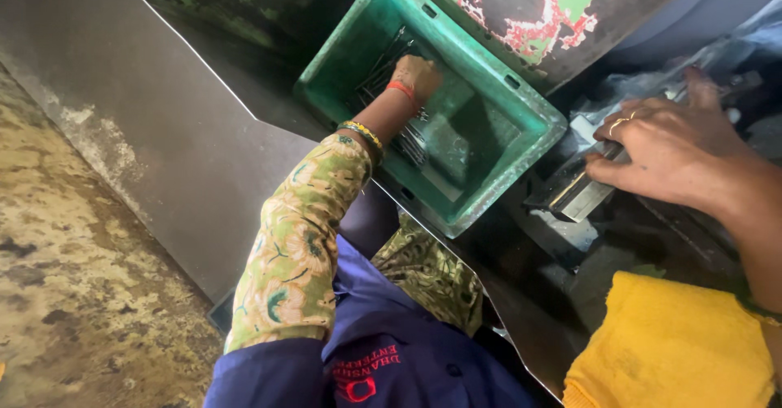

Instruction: The person repeatedly picks up thin metal rods from a green bin and rubs them against a grinding wheel on a green machine. The person handles the rods one at a time, moving them back and forth against the wheel, then returns them to the bin.

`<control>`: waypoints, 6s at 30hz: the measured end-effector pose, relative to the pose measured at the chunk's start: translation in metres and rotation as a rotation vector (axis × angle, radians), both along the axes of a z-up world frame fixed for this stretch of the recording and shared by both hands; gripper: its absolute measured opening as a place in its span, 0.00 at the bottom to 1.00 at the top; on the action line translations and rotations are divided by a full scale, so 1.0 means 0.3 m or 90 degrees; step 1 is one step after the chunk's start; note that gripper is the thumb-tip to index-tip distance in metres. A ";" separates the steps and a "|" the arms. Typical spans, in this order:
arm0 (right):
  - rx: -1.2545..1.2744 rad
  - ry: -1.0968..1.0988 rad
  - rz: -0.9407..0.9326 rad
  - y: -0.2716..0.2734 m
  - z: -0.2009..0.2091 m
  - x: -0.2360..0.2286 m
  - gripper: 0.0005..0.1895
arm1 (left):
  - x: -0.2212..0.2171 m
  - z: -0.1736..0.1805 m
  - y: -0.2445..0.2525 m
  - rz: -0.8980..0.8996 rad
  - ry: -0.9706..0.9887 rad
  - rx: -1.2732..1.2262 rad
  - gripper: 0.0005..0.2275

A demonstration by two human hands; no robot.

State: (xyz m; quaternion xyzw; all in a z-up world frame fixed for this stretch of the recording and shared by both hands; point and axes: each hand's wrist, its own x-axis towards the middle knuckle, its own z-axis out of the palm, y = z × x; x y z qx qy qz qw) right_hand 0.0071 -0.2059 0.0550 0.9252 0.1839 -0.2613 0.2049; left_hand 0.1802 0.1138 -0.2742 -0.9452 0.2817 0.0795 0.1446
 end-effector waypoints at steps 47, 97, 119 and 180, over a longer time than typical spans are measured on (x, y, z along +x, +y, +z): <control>0.274 -0.200 0.095 -0.125 -0.043 0.030 0.16 | -0.747 0.865 -0.270 -0.082 0.402 -1.035 0.11; 0.107 -0.140 0.053 -0.130 -0.122 0.012 0.27 | -0.348 0.177 -0.057 -0.149 0.151 0.114 0.10; 0.326 -0.163 0.070 -0.087 0.008 0.028 0.17 | -0.662 0.908 -0.348 0.052 0.491 -1.092 0.19; -0.044 -0.055 0.031 -0.042 -0.051 0.002 0.35 | -0.310 0.105 -0.112 -0.139 0.087 0.009 0.11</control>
